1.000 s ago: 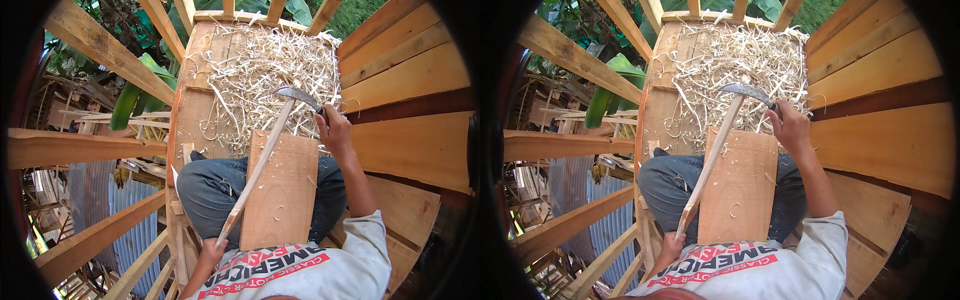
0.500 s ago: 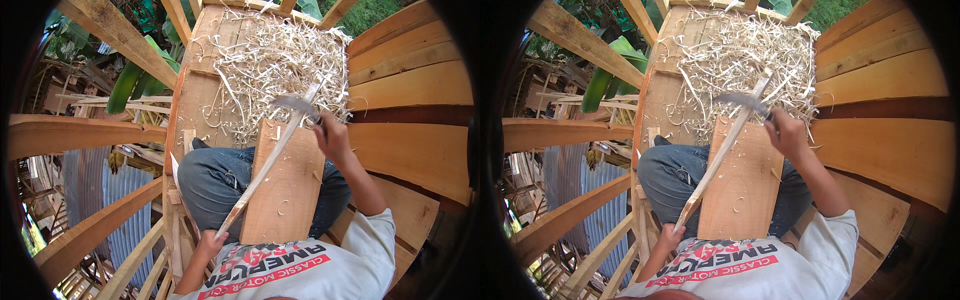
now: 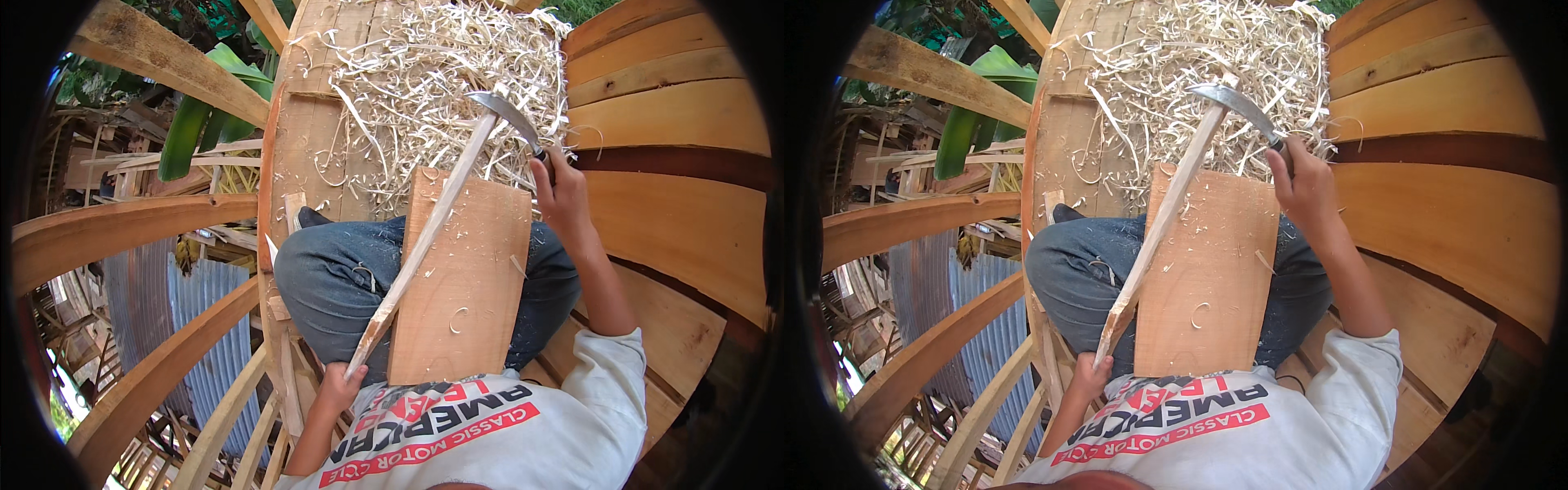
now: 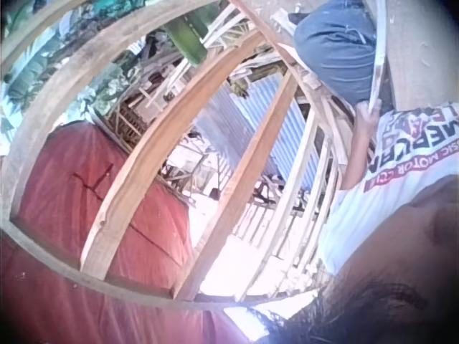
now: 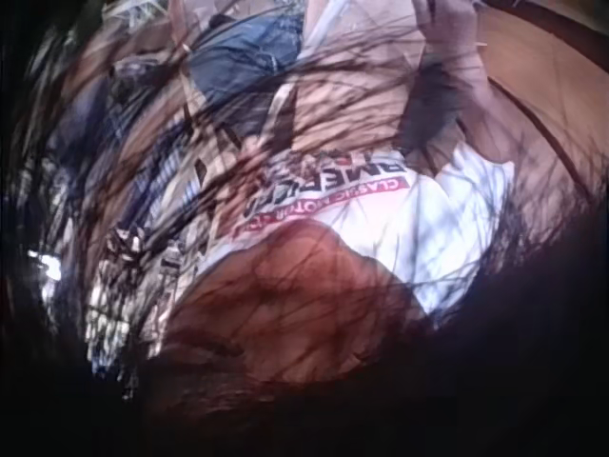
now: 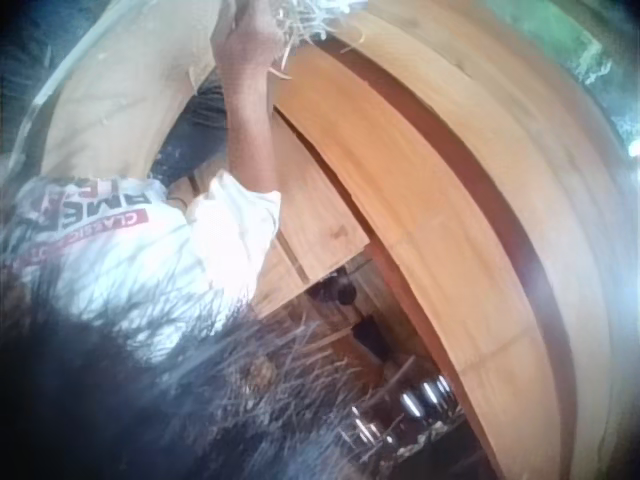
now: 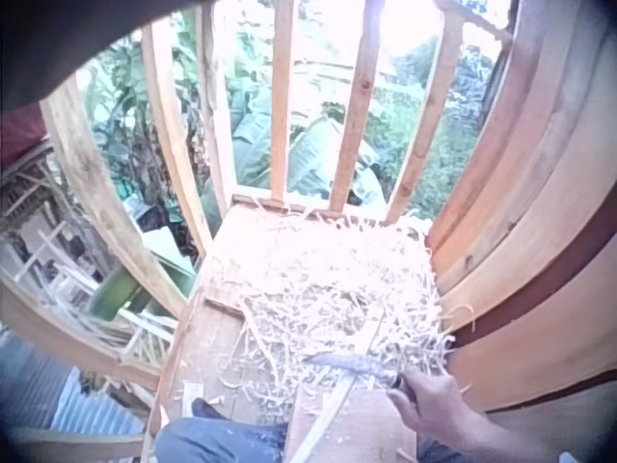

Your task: The person sits cross-legged and uses a curved knife to shave thin strips from a long piece of wood held against their leg. Wood shavings accumulate on the wooden platform beneath the work area.

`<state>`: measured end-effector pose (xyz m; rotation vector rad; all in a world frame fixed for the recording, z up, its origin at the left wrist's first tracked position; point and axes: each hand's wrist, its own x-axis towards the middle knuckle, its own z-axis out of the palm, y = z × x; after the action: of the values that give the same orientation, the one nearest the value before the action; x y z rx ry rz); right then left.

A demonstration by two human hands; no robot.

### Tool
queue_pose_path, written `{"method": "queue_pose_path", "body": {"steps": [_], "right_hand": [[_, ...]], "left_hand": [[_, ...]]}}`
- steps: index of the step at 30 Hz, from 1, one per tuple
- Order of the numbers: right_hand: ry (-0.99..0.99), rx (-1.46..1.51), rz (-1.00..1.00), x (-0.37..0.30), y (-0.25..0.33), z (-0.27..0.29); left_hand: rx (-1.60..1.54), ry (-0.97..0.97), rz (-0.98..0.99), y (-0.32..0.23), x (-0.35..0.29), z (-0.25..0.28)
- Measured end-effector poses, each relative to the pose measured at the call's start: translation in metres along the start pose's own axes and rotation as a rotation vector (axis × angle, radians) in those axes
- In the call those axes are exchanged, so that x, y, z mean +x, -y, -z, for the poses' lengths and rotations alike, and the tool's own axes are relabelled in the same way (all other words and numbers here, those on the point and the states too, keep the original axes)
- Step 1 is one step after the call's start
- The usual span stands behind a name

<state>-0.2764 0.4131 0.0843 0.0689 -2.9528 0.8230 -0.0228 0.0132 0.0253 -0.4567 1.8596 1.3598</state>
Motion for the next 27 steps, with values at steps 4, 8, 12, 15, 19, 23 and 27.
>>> {"method": "queue_pose_path", "body": {"steps": [4, 8, 12, 15, 19, 23, 27], "right_hand": [[0.096, -0.064, 0.359, -0.016, 0.017, -0.004], [0.104, -0.047, 0.46, -0.012, 0.018, -0.003], [-0.165, -0.046, -0.137, 0.023, -0.038, 0.017], [-0.003, 0.049, 0.277, -0.013, -0.012, -0.002], [-0.074, -0.007, -0.138, 0.018, -0.034, -0.002], [0.0, -0.077, 0.235, -0.004, -0.012, 0.006], [-0.088, -0.022, 0.04, 0.003, -0.032, 0.024]], "left_hand": [[0.083, -0.003, 0.005, -0.003, -0.01, -0.003], [0.061, -0.022, 0.027, -0.007, -0.007, -0.008], [0.094, 0.028, -0.001, 0.004, -0.01, -0.005], [0.042, 0.03, -0.001, -0.007, -0.013, -0.001], [0.055, 0.081, 0.044, 0.001, -0.007, 0.003], [0.043, 0.042, 0.06, -0.003, -0.011, 0.001], [0.078, 0.087, 0.037, 0.007, -0.012, 0.006]]}}
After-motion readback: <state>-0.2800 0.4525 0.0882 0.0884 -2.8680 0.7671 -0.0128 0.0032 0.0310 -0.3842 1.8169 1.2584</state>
